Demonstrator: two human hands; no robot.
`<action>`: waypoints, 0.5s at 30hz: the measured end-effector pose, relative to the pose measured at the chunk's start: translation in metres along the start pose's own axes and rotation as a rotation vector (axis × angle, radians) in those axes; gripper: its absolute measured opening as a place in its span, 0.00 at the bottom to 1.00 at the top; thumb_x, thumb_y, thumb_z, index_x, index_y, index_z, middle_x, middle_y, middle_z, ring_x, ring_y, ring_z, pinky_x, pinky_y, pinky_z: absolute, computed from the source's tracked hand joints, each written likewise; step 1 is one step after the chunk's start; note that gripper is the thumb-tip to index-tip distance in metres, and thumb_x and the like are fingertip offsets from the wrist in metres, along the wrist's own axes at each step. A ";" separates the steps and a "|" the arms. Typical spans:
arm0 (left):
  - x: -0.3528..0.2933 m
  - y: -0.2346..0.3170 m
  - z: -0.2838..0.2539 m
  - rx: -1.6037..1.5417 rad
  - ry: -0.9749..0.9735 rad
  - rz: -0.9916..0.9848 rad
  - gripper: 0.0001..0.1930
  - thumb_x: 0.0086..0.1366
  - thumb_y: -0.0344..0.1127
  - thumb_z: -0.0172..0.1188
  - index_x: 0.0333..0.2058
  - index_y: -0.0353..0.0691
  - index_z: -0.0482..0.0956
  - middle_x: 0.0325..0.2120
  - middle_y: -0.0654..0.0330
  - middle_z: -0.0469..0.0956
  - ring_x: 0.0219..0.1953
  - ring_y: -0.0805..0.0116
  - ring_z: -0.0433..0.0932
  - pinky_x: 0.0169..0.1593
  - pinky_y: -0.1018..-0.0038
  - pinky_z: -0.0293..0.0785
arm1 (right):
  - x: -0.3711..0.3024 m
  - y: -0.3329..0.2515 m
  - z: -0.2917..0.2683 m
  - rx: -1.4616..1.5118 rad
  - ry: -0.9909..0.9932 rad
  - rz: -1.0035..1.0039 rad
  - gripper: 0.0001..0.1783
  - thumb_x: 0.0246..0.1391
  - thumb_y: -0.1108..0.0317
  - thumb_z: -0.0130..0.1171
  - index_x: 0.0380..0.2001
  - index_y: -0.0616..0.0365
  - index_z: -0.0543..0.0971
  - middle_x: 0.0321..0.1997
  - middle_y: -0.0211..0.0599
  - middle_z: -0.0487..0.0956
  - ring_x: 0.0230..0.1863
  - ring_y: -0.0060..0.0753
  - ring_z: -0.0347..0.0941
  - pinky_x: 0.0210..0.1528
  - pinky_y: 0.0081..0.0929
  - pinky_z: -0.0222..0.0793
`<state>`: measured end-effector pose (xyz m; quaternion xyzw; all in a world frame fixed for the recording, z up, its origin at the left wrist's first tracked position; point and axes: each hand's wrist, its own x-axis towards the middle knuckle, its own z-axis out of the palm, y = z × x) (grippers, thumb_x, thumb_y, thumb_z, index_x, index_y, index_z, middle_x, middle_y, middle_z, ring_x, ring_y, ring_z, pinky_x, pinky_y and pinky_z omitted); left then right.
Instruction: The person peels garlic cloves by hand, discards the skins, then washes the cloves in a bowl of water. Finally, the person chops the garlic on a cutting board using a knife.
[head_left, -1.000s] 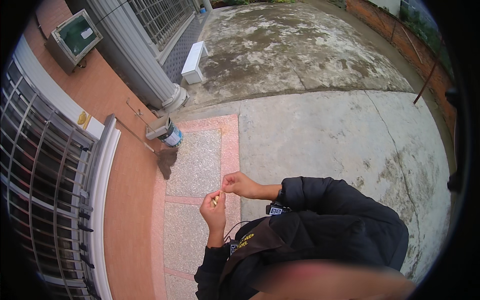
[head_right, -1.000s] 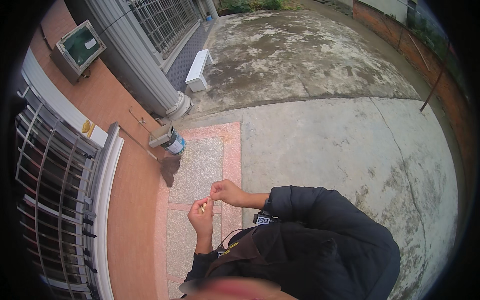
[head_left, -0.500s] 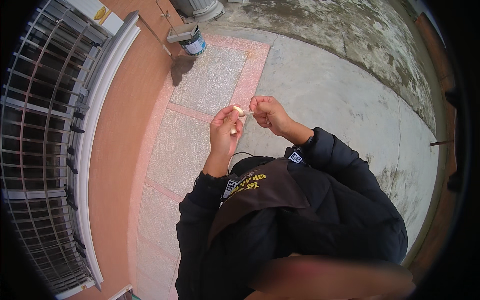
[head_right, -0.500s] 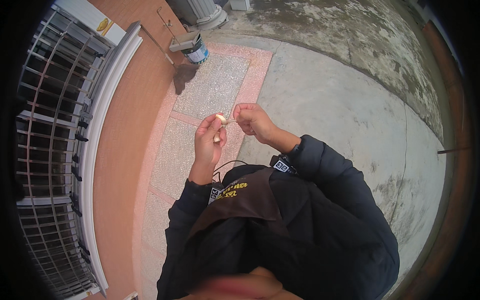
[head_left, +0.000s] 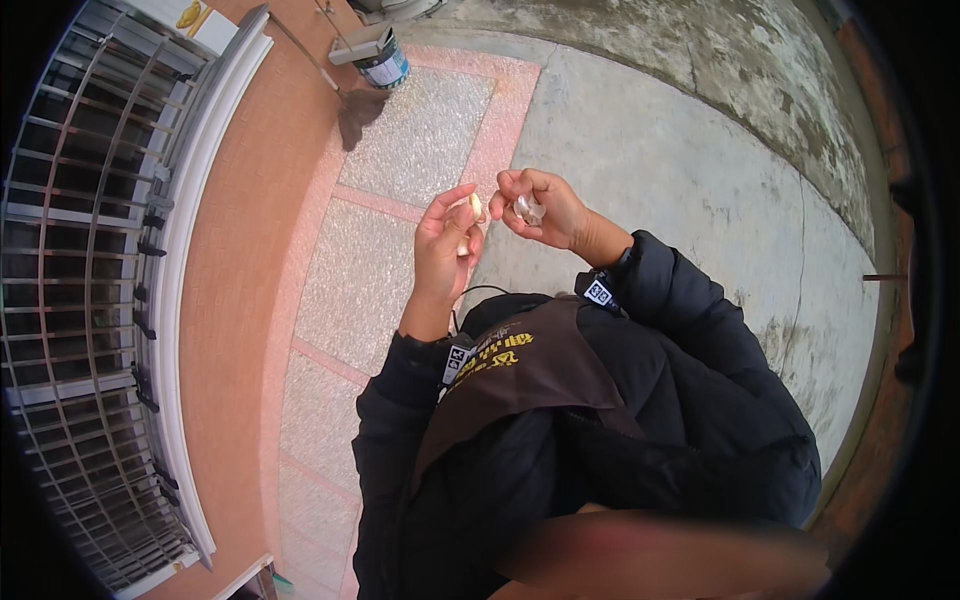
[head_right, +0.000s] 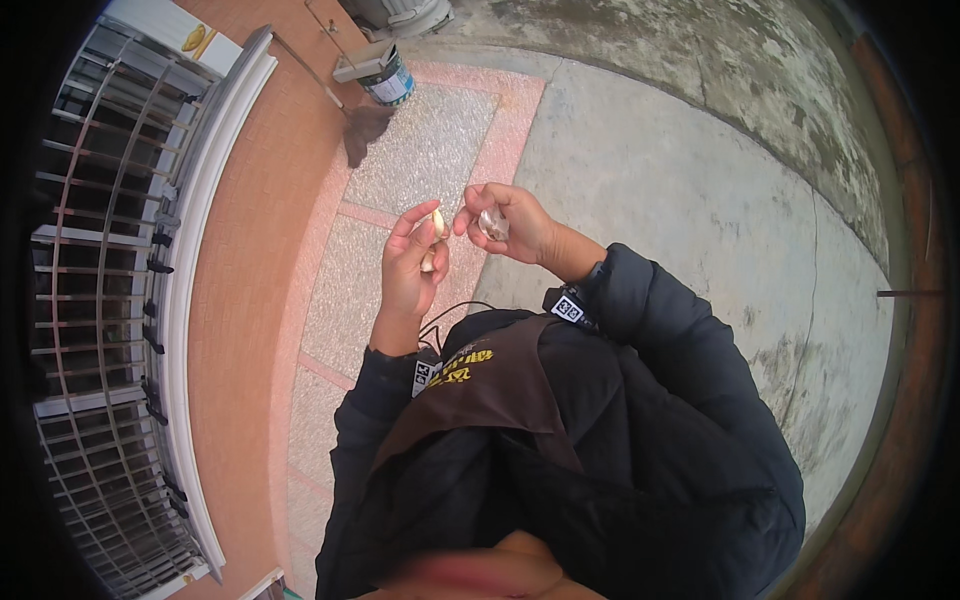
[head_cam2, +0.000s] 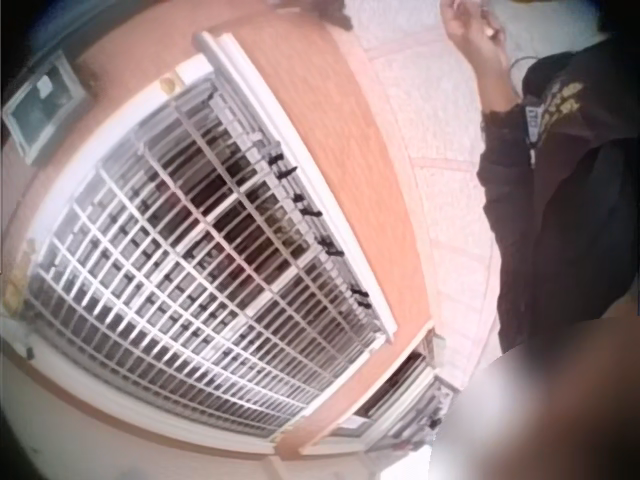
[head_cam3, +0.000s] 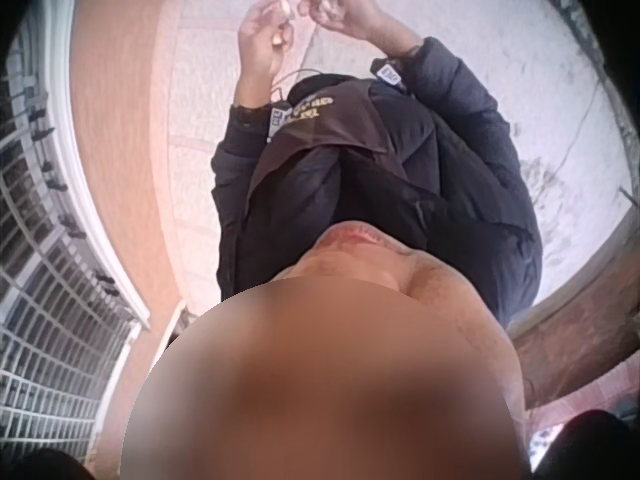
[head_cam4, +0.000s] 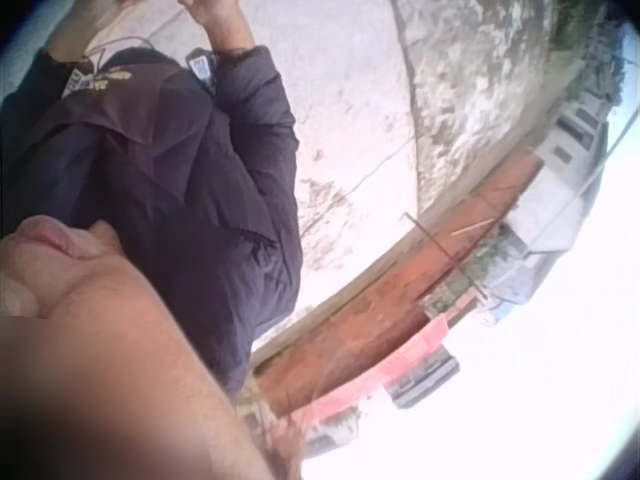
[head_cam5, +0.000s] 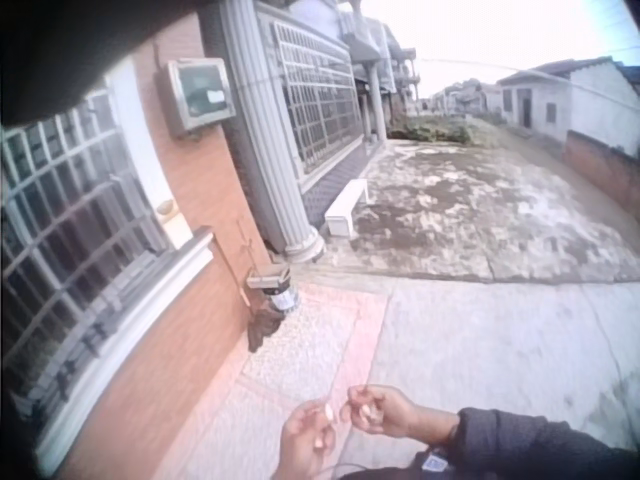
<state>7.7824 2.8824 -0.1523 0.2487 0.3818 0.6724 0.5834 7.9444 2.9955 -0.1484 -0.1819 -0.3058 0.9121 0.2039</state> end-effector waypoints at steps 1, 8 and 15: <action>0.000 0.000 -0.001 -0.008 -0.002 -0.009 0.14 0.70 0.35 0.59 0.51 0.36 0.75 0.32 0.61 0.78 0.19 0.80 0.69 0.18 0.84 0.60 | 0.000 0.000 0.000 0.019 -0.008 0.021 0.02 0.54 0.69 0.50 0.30 0.53 0.70 0.29 0.37 0.77 0.19 0.20 0.65 0.14 0.17 0.53; -0.001 -0.003 -0.004 0.032 0.016 -0.042 0.13 0.69 0.34 0.60 0.49 0.35 0.77 0.32 0.61 0.78 0.18 0.80 0.69 0.16 0.85 0.59 | 0.002 -0.001 0.000 -0.086 0.016 0.094 0.03 0.58 0.71 0.57 0.36 0.55 0.76 0.20 0.21 0.67 0.15 0.12 0.53 0.15 0.16 0.43; 0.000 -0.004 -0.006 0.155 0.065 -0.009 0.12 0.68 0.34 0.61 0.45 0.33 0.80 0.30 0.62 0.79 0.18 0.81 0.69 0.17 0.84 0.61 | 0.000 0.001 0.003 -0.298 0.074 0.016 0.03 0.58 0.69 0.60 0.31 0.56 0.79 0.16 0.18 0.63 0.15 0.11 0.50 0.16 0.18 0.40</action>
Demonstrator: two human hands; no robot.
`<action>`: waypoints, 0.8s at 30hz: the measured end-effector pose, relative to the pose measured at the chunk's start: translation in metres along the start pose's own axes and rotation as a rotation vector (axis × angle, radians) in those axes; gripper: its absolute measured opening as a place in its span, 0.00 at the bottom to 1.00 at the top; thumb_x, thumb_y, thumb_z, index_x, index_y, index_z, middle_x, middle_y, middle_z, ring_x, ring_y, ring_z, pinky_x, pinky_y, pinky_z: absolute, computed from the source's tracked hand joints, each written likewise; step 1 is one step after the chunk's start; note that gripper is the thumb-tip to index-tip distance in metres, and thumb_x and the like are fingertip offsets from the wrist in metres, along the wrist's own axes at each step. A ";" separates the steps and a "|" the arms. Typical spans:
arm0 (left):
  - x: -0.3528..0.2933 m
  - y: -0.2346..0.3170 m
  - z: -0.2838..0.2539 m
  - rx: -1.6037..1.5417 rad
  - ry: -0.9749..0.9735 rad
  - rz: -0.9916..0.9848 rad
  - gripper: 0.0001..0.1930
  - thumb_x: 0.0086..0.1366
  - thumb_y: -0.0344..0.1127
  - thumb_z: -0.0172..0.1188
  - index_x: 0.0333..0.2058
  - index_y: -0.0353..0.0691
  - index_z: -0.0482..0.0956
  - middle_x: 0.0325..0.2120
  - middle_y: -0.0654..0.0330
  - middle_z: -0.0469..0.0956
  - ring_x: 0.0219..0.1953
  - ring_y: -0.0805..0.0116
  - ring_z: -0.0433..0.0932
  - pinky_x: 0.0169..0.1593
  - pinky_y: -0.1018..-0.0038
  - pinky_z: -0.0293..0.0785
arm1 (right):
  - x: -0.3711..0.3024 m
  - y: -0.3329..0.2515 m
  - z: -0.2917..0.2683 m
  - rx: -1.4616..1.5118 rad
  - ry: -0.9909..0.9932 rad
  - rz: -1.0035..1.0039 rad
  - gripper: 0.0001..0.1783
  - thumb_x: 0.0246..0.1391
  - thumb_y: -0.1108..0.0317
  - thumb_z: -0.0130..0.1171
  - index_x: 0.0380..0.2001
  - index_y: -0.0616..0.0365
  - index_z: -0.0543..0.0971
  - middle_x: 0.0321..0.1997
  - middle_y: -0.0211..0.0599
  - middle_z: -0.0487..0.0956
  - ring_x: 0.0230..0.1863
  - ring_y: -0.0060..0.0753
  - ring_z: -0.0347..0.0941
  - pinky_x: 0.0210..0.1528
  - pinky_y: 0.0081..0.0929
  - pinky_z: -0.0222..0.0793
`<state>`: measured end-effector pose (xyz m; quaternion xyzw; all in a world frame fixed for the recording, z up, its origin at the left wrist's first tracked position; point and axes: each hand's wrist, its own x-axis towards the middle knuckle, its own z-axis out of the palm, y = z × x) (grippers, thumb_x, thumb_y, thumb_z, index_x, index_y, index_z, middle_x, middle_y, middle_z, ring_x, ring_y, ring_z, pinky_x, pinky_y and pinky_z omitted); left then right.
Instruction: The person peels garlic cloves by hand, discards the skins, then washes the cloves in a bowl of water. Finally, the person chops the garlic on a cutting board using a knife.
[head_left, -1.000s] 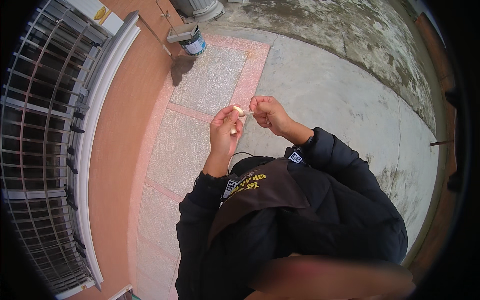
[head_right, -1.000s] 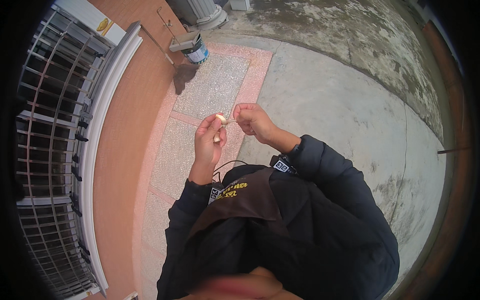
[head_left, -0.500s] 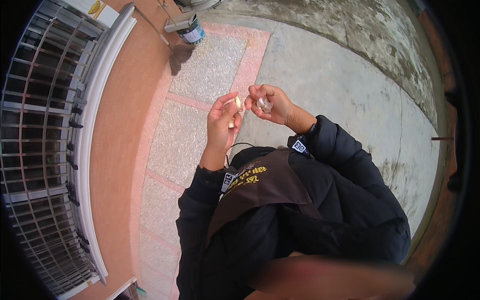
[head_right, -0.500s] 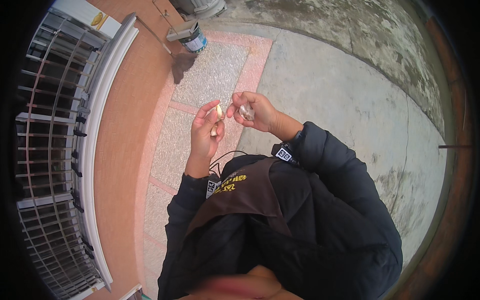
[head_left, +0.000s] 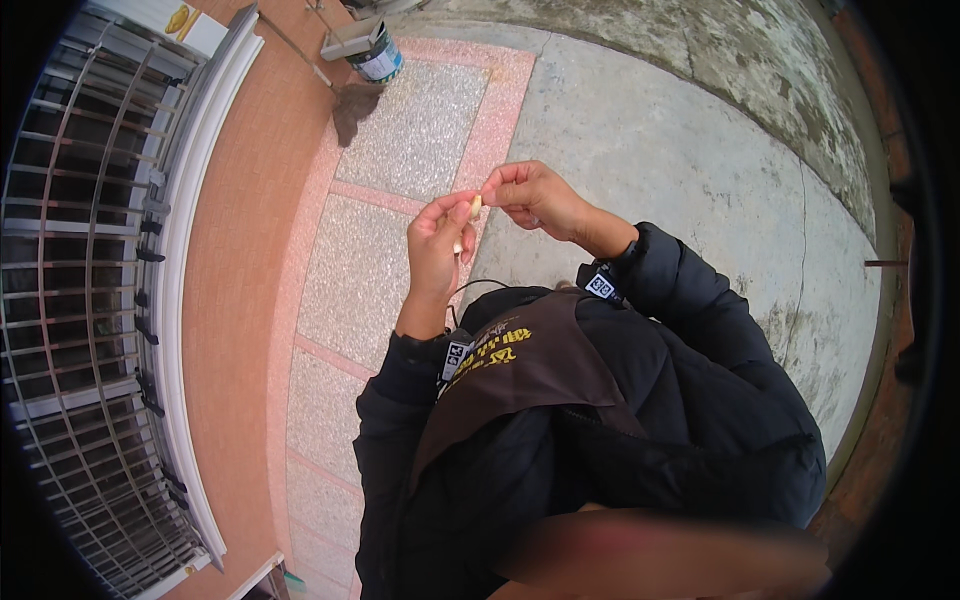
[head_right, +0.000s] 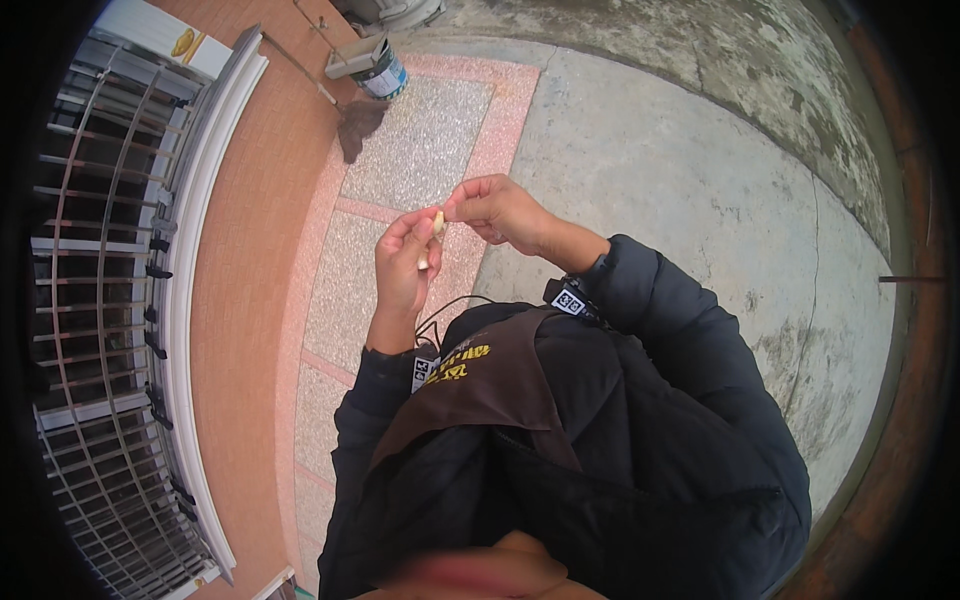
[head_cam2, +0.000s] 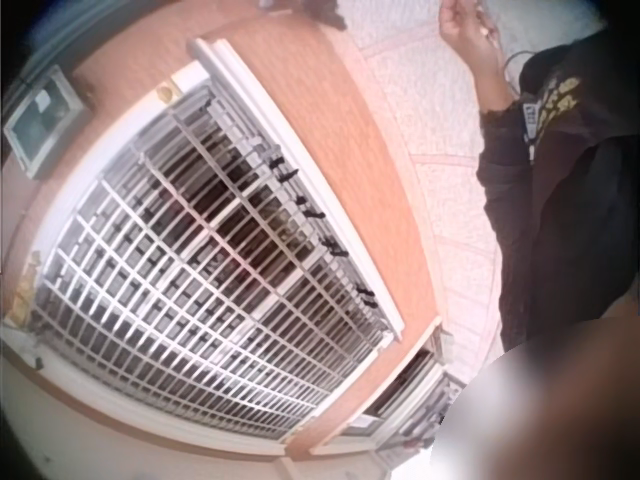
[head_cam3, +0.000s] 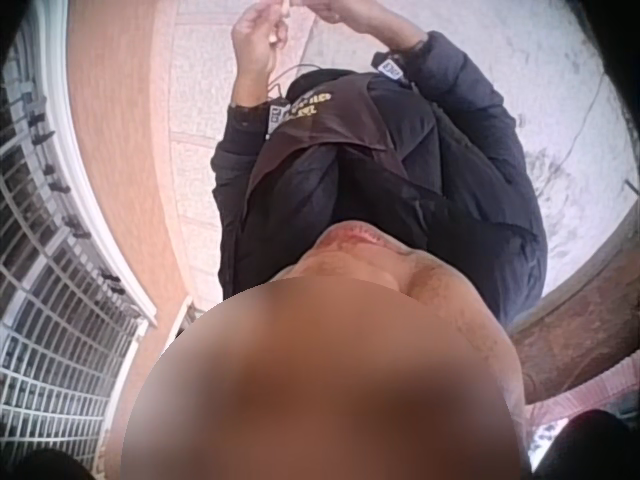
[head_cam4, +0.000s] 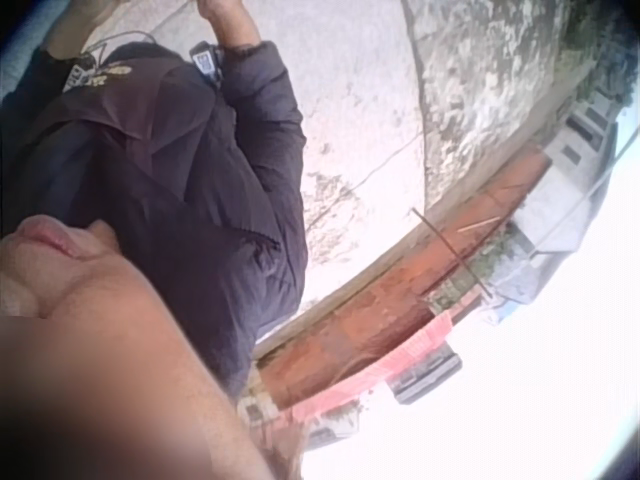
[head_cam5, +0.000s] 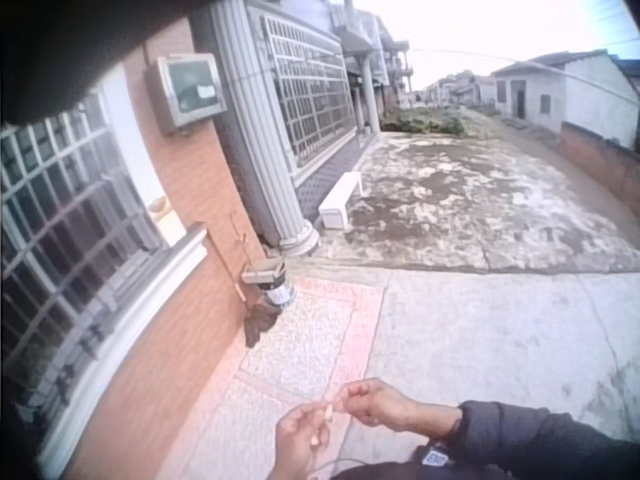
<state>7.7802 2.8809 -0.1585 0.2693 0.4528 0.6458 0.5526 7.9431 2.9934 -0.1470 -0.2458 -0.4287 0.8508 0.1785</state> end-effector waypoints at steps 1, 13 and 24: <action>0.000 -0.001 -0.001 0.043 0.004 0.006 0.12 0.68 0.34 0.61 0.46 0.32 0.80 0.30 0.62 0.79 0.18 0.81 0.69 0.17 0.85 0.60 | 0.000 0.000 -0.001 -0.018 0.017 -0.005 0.03 0.58 0.69 0.60 0.30 0.56 0.79 0.16 0.18 0.63 0.15 0.11 0.50 0.16 0.18 0.40; 0.000 -0.008 0.005 0.126 -0.054 0.037 0.11 0.67 0.35 0.63 0.42 0.32 0.81 0.22 0.65 0.76 0.17 0.81 0.68 0.17 0.84 0.61 | 0.005 0.019 -0.002 0.080 0.006 -0.014 0.07 0.50 0.75 0.58 0.19 0.56 0.75 0.13 0.21 0.64 0.11 0.13 0.52 0.13 0.19 0.42; 0.004 -0.009 0.016 0.344 -0.021 0.202 0.11 0.69 0.32 0.61 0.45 0.32 0.80 0.24 0.65 0.76 0.18 0.82 0.67 0.19 0.84 0.60 | 0.008 0.020 -0.002 0.069 0.035 -0.110 0.09 0.56 0.69 0.58 0.23 0.52 0.71 0.14 0.17 0.60 0.11 0.13 0.48 0.13 0.20 0.40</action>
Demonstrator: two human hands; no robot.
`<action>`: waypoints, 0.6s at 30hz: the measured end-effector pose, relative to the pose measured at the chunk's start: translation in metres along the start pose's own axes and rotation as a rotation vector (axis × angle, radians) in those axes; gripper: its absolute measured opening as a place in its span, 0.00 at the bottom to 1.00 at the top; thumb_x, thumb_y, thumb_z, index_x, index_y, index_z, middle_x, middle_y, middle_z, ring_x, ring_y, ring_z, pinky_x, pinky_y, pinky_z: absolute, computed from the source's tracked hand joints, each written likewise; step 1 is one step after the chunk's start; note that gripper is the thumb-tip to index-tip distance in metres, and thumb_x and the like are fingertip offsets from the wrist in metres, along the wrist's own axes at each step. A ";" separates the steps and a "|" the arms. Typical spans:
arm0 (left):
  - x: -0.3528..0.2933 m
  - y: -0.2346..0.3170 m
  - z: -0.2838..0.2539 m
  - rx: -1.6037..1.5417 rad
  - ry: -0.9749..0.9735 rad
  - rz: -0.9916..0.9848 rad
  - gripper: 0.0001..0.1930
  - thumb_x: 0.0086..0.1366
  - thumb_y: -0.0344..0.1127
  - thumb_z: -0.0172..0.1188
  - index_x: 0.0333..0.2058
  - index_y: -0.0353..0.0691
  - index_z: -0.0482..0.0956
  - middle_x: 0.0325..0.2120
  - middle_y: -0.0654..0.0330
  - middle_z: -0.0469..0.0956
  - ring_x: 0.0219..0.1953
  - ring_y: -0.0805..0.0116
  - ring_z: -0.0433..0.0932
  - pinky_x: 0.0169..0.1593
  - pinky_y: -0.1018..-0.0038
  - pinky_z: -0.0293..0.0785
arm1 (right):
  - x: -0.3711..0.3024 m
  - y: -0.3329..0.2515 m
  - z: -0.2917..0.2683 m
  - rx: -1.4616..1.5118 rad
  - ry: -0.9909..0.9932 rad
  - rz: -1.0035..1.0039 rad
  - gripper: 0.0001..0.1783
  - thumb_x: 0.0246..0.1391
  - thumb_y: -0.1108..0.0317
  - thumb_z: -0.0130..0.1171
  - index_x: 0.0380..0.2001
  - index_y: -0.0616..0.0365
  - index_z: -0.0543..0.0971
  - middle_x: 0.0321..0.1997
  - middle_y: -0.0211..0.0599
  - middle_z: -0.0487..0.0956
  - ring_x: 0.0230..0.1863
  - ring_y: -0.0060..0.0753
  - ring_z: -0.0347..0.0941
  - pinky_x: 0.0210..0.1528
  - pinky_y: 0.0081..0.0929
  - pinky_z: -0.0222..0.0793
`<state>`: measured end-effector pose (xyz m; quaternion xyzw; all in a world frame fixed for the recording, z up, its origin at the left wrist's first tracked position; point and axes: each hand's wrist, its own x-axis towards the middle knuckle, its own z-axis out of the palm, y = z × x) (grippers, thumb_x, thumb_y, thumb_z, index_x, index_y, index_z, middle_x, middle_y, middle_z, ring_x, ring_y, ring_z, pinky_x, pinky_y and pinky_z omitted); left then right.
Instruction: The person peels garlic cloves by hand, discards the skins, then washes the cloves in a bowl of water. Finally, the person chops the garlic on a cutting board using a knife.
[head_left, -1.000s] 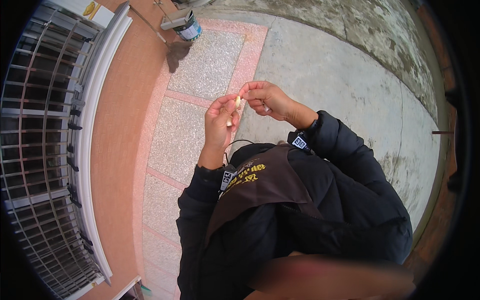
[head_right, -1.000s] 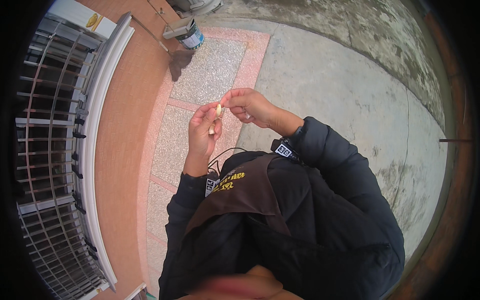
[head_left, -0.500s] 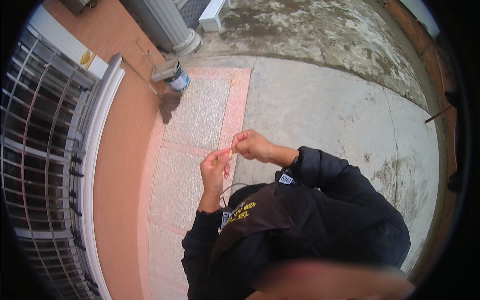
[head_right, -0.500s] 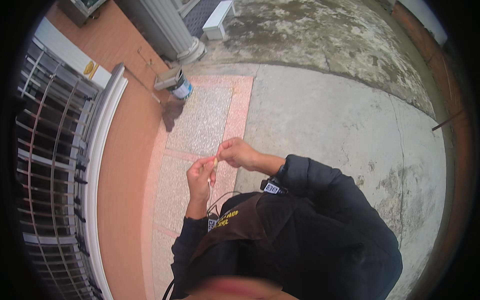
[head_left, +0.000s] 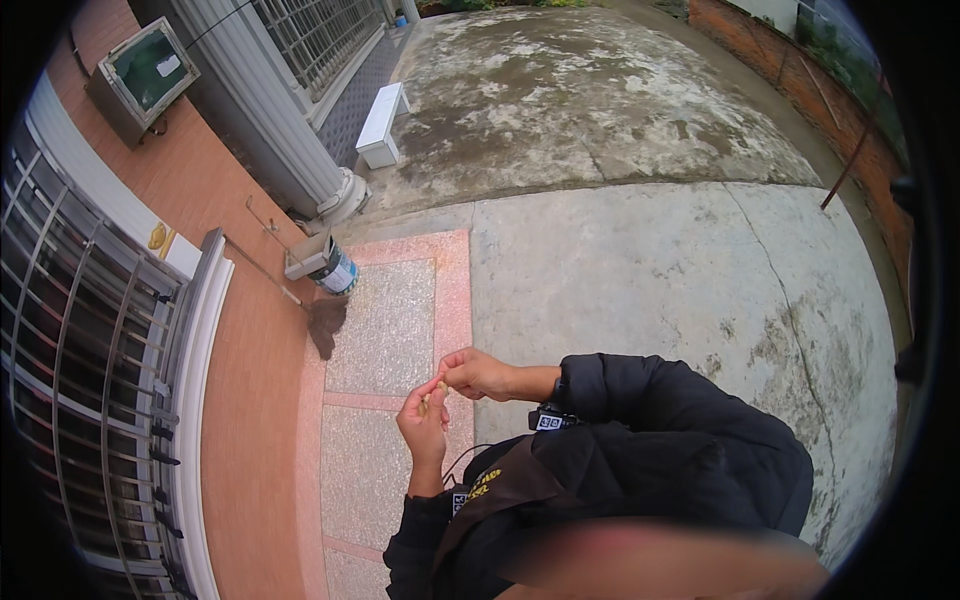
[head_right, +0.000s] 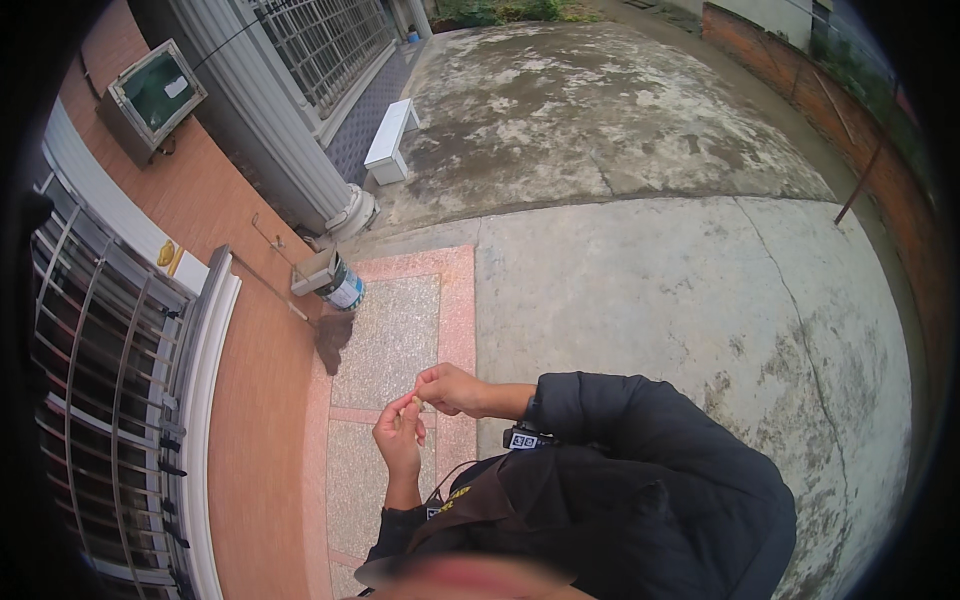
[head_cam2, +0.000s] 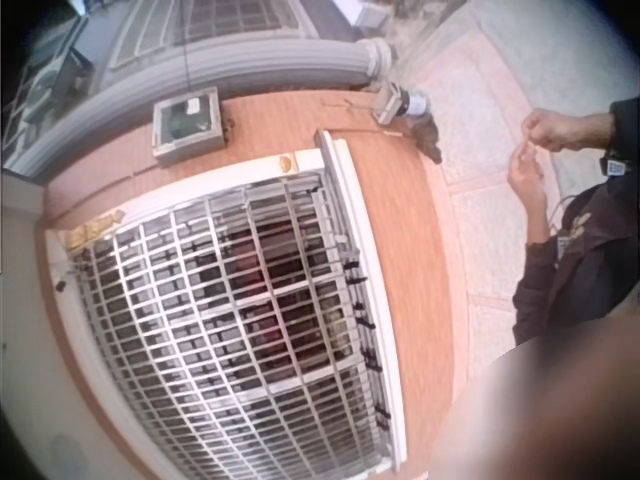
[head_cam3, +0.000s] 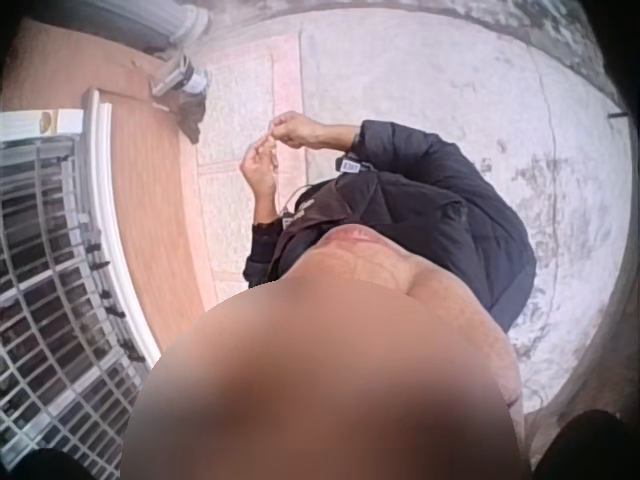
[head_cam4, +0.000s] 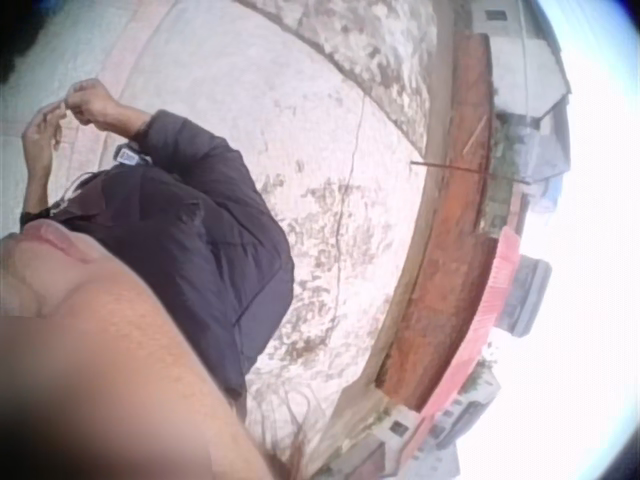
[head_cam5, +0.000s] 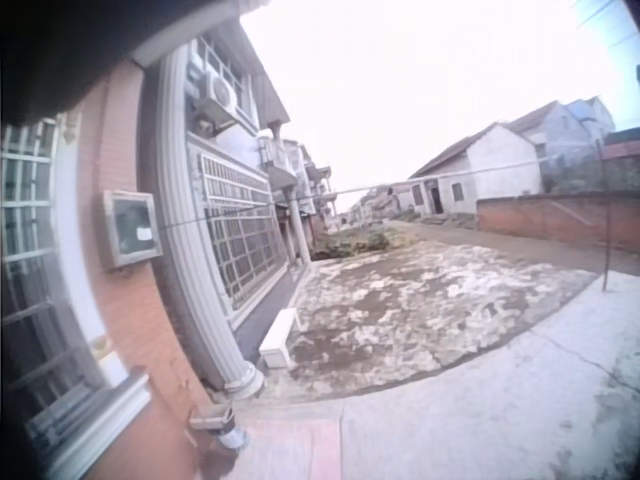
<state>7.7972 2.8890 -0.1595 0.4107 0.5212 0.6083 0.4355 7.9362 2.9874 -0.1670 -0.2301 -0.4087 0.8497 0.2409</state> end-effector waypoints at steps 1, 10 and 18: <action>0.000 -0.001 -0.001 0.009 -0.011 0.014 0.10 0.69 0.32 0.61 0.45 0.32 0.80 0.24 0.65 0.76 0.18 0.82 0.67 0.19 0.84 0.60 | 0.000 0.000 0.001 0.012 0.001 -0.005 0.09 0.56 0.68 0.57 0.23 0.51 0.70 0.14 0.17 0.60 0.11 0.13 0.49 0.13 0.20 0.40; 0.001 -0.005 -0.001 0.487 0.050 0.346 0.09 0.68 0.30 0.61 0.44 0.32 0.82 0.27 0.63 0.77 0.22 0.83 0.69 0.24 0.84 0.63 | -0.001 -0.002 0.007 0.033 0.005 0.066 0.09 0.57 0.66 0.53 0.23 0.48 0.69 0.15 0.18 0.59 0.12 0.13 0.49 0.14 0.19 0.39; 0.000 -0.001 -0.010 -0.326 0.123 -0.145 0.11 0.69 0.35 0.60 0.44 0.34 0.78 0.32 0.57 0.80 0.16 0.80 0.68 0.15 0.84 0.59 | -0.011 -0.012 0.004 -0.027 0.015 0.041 0.10 0.58 0.67 0.48 0.21 0.50 0.68 0.15 0.16 0.56 0.14 0.13 0.46 0.15 0.19 0.39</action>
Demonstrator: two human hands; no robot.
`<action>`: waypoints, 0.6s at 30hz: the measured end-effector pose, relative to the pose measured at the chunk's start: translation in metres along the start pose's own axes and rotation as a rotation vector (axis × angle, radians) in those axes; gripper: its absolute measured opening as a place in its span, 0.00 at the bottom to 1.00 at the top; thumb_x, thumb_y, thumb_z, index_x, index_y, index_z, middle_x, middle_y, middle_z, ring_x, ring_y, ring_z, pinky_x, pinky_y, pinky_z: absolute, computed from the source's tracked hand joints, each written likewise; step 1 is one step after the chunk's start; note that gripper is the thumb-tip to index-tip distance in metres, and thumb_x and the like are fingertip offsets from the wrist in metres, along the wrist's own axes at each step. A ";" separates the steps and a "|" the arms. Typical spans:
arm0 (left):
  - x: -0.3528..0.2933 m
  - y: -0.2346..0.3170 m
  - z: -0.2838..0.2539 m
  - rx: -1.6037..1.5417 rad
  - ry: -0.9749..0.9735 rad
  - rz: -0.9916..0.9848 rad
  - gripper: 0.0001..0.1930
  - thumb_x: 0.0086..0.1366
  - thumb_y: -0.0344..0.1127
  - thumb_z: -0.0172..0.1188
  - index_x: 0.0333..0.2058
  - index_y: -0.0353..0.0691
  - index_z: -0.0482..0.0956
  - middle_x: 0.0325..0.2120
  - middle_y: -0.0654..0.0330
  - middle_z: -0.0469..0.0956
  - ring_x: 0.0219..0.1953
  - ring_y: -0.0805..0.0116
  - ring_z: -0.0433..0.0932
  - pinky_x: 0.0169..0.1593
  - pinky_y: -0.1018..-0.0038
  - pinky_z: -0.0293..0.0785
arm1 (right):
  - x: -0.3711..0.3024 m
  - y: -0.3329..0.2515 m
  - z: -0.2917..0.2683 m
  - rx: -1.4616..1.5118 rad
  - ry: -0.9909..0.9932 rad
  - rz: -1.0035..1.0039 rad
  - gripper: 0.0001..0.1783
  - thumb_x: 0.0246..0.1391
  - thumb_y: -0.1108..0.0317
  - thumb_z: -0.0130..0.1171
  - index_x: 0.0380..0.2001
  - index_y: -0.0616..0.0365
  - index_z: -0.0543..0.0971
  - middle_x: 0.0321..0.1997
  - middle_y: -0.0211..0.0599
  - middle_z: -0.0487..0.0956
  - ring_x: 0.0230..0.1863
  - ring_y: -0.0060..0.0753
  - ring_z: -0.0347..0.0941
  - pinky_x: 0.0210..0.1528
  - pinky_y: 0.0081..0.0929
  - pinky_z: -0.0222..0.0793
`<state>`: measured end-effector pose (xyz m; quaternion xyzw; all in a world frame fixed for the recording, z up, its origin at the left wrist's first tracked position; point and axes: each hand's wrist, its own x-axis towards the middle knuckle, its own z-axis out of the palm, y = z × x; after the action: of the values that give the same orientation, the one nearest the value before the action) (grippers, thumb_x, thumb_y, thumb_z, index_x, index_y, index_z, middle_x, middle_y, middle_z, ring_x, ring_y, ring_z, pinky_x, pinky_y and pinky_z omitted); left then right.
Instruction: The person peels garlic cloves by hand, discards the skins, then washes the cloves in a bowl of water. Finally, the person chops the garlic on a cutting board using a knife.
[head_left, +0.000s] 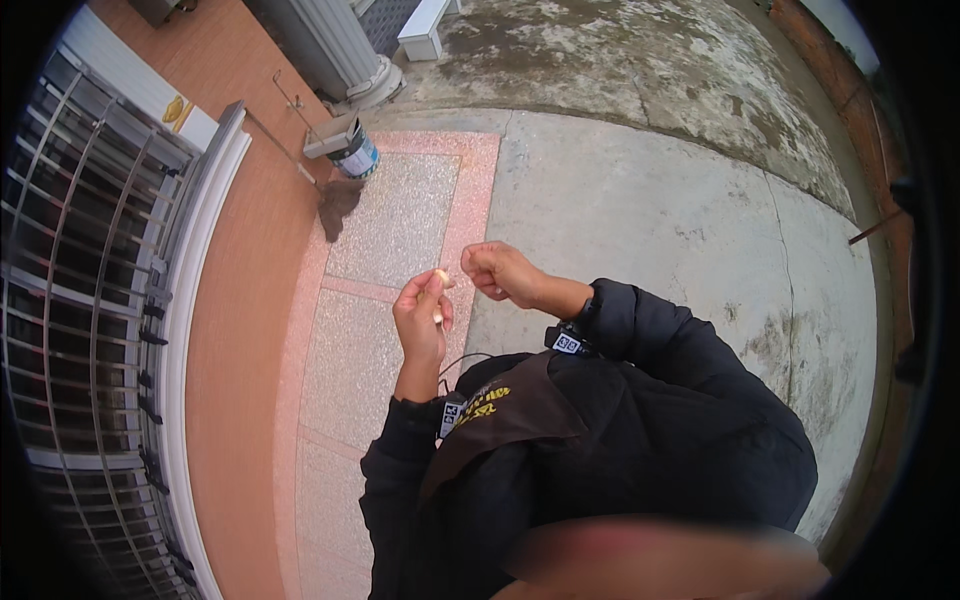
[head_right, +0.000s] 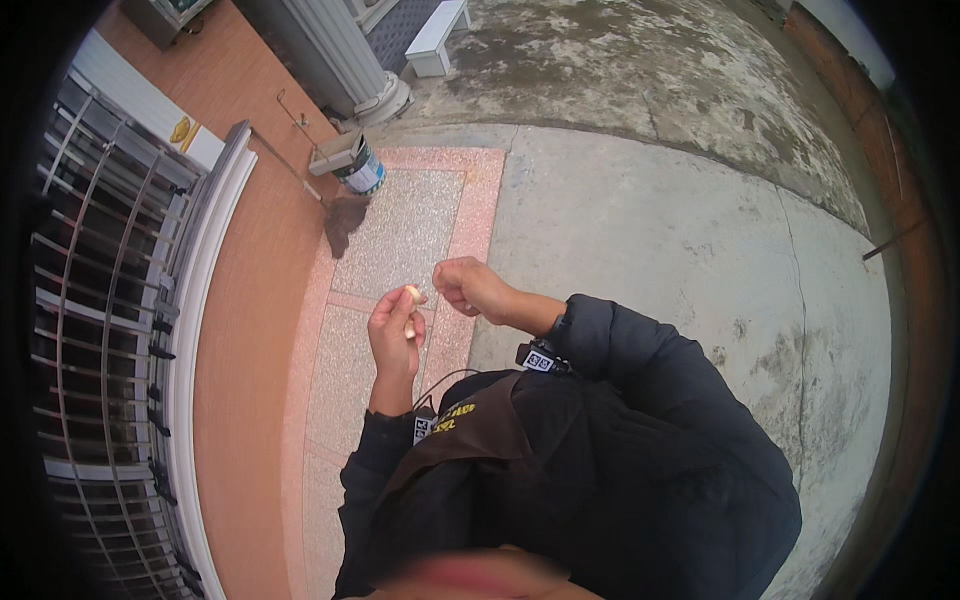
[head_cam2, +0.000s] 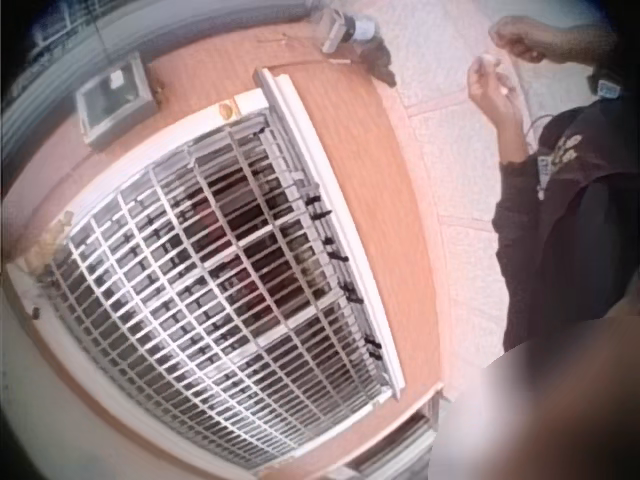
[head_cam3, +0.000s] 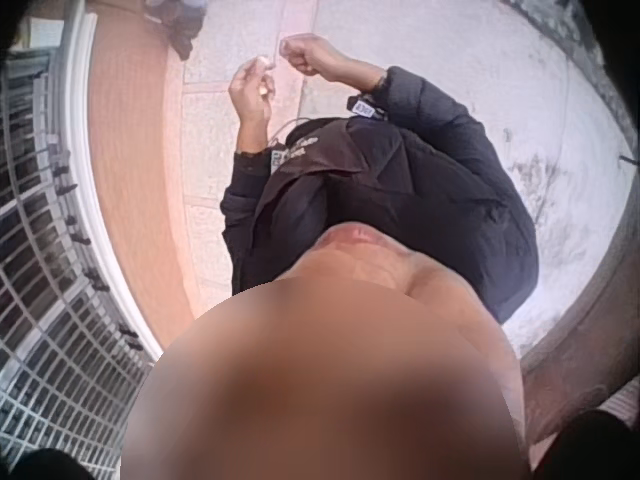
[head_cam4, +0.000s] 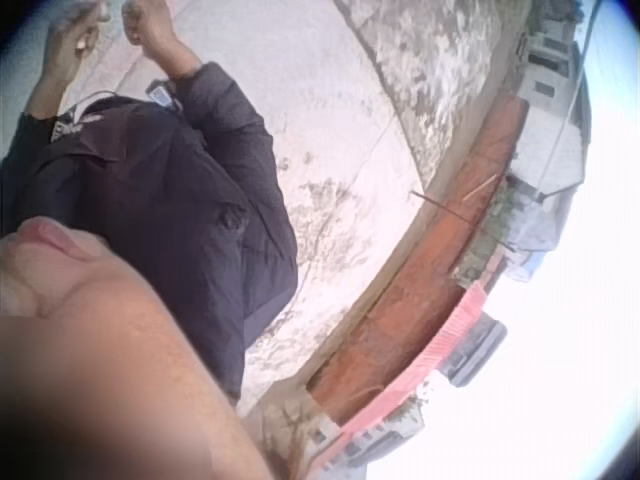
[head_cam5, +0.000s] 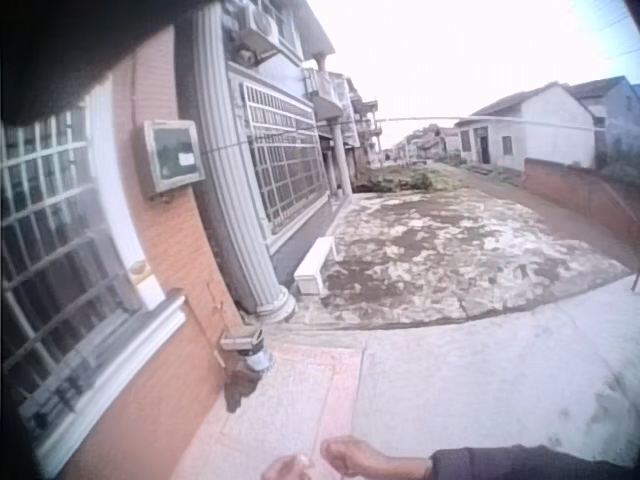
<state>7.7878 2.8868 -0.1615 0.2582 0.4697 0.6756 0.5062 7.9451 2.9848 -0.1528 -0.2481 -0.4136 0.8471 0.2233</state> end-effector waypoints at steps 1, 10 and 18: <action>0.000 -0.001 -0.001 -0.060 0.025 -0.060 0.11 0.69 0.35 0.60 0.44 0.34 0.78 0.32 0.59 0.80 0.17 0.80 0.68 0.15 0.84 0.59 | -0.002 -0.002 0.000 -0.017 0.006 -0.047 0.10 0.58 0.68 0.47 0.22 0.50 0.68 0.16 0.16 0.56 0.14 0.12 0.45 0.15 0.18 0.39; -0.005 -0.002 0.002 -0.214 0.000 -0.187 0.12 0.68 0.35 0.60 0.47 0.34 0.78 0.30 0.63 0.78 0.17 0.80 0.68 0.16 0.85 0.59 | -0.008 -0.002 0.014 -0.287 0.007 -0.085 0.05 0.57 0.67 0.63 0.34 0.55 0.79 0.20 0.17 0.70 0.16 0.09 0.56 0.17 0.15 0.47; -0.010 0.006 0.005 -0.072 -0.067 -0.102 0.10 0.67 0.33 0.62 0.43 0.34 0.79 0.28 0.62 0.78 0.17 0.81 0.69 0.16 0.84 0.59 | -0.011 -0.001 0.006 -0.410 -0.017 -0.142 0.07 0.59 0.64 0.63 0.32 0.55 0.81 0.22 0.17 0.72 0.21 0.08 0.59 0.22 0.15 0.51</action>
<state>7.7923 2.8793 -0.1526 0.2382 0.4405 0.6561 0.5646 7.9503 2.9752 -0.1464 -0.2512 -0.5955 0.7295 0.2239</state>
